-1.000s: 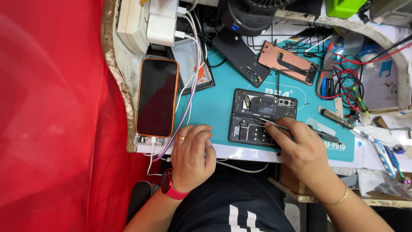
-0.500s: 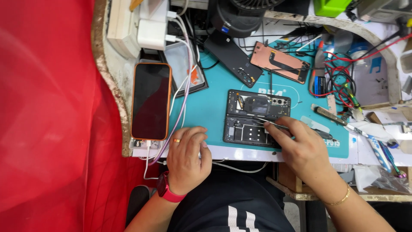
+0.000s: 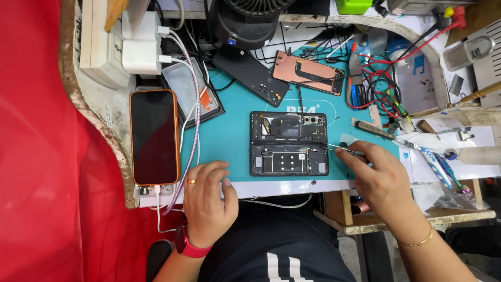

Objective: Installing internal screws into a disassembled smartphone using a precision screwdriver at a repair bench.

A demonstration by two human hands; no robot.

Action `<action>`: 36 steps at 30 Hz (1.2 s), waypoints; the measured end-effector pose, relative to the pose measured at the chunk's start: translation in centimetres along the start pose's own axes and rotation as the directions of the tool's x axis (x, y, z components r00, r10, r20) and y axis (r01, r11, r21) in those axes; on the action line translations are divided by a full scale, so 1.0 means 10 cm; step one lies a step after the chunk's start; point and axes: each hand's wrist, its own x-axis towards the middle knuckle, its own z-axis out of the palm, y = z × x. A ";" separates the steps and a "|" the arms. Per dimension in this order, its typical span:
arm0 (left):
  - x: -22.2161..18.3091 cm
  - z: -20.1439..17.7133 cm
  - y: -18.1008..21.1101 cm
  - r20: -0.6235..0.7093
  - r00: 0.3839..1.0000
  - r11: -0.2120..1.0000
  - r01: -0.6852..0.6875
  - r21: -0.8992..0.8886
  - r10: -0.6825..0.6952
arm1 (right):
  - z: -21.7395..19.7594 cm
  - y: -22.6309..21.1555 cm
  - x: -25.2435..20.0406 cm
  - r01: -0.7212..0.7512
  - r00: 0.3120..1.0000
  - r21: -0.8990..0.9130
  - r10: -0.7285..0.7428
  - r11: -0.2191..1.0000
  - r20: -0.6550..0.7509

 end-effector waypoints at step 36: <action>0.05 -0.05 0.01 -0.006 0.999 0.998 -0.041 -0.049 0.041 | -0.05 -0.47 0.70 0.056 0.998 0.429 -0.036 0.902 -0.056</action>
